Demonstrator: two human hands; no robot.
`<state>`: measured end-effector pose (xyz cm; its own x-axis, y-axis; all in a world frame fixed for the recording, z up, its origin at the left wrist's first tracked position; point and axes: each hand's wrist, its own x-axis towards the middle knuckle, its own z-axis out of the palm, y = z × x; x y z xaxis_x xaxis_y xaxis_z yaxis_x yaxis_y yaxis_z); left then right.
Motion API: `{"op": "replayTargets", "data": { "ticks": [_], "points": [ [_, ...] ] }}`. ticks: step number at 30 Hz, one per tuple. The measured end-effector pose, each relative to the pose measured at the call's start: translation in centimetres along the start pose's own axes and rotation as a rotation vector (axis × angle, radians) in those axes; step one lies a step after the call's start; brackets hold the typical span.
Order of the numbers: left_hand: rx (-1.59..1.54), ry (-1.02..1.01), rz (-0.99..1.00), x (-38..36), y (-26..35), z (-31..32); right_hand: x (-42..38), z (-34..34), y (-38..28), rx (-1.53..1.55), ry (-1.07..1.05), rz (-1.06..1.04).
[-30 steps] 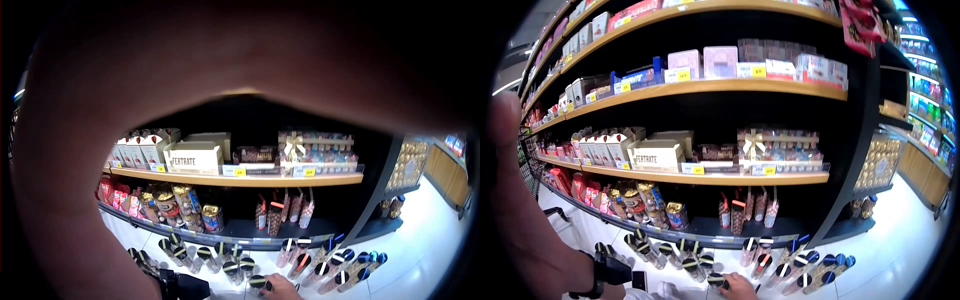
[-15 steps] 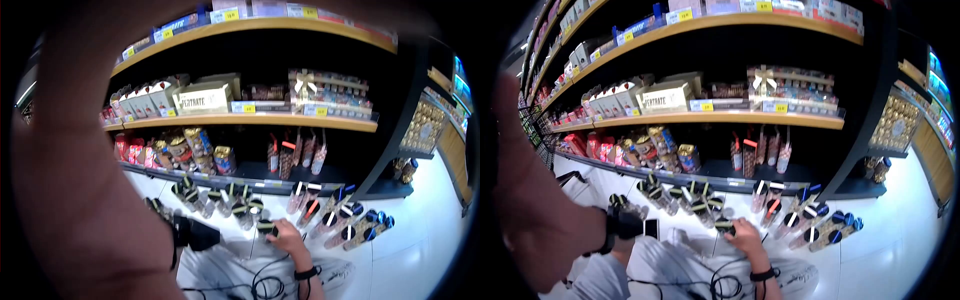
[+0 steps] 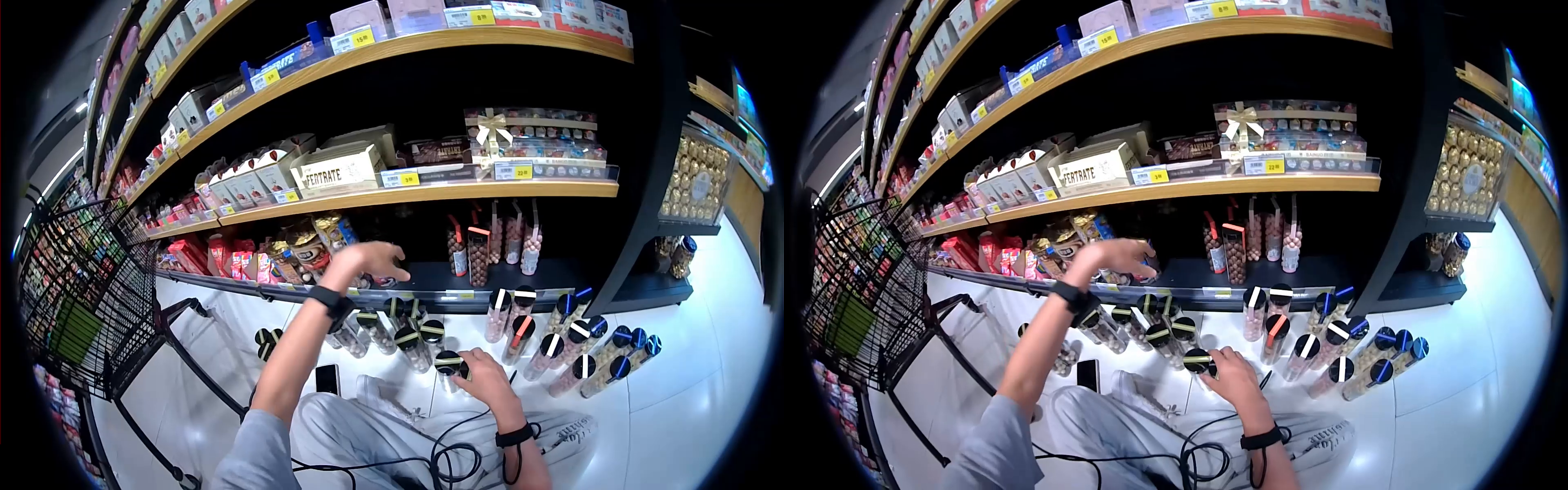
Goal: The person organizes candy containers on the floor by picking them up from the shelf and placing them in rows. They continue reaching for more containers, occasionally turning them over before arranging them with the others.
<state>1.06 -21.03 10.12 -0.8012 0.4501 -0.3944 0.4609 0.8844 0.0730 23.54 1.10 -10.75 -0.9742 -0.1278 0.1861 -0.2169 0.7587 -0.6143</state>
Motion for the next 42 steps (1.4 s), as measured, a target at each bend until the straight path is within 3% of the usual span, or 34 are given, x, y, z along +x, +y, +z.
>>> {"op": "replayTargets", "data": {
  "ticks": [7,10,17,28,42],
  "points": [
    [0.187,0.484,-0.168,14.0,-7.3,11.0,0.3,0.2,0.1,-0.009,-0.011,0.004],
    [0.196,0.524,-0.196,15.0,-7.2,10.5,0.2,0.3,0.5,0.014,-0.007,-0.021],
    [0.226,0.496,-0.296,18.7,-9.5,10.9,0.9,-0.1,0.0,0.006,-0.015,-0.015],
    [0.243,0.676,-0.207,17.6,-10.2,12.8,1.0,0.0,-0.4,0.017,-0.021,-0.008],
    [0.231,0.542,-0.215,15.3,-9.0,12.1,0.9,0.1,-0.3,0.028,0.032,-0.064]
  ]
}}
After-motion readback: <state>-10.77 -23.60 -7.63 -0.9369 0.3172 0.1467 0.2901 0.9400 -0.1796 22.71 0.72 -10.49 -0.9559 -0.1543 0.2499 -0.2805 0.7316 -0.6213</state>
